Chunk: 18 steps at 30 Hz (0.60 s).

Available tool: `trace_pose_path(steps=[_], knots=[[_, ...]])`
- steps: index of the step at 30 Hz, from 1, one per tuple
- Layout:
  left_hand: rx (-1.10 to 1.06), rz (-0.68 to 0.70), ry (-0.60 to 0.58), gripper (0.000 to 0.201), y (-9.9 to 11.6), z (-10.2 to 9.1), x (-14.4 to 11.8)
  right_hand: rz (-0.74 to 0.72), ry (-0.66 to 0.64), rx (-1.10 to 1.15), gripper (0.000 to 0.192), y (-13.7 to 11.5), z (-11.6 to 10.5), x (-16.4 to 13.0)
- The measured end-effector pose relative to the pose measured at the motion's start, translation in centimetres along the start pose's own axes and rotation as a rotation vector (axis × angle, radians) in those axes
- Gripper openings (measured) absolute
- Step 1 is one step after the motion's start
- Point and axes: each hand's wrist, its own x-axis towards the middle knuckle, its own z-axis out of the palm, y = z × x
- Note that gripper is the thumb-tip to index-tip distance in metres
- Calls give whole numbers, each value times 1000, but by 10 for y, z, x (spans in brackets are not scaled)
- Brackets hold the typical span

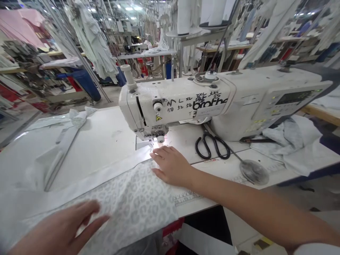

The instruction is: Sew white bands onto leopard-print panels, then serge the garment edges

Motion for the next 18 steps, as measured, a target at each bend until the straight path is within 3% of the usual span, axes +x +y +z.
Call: trace_pose_path(steps=[4, 8, 13, 18], knots=[[-249, 206, 229, 36, 49, -3, 68, -26, -87, -20, 38, -3, 4, -4], [-109, 259, 232, 52, 46, 17, 113, -42, -85, -7, 34, -1, 5, -8], [60, 465, 52, 58, 22, 11, 126, -89, -67, 8, 21, 10, 2, -2], [3, 483, 132, 39, 34, 1, 133, 1, -82, -87, 25, 20, 6, 5]])
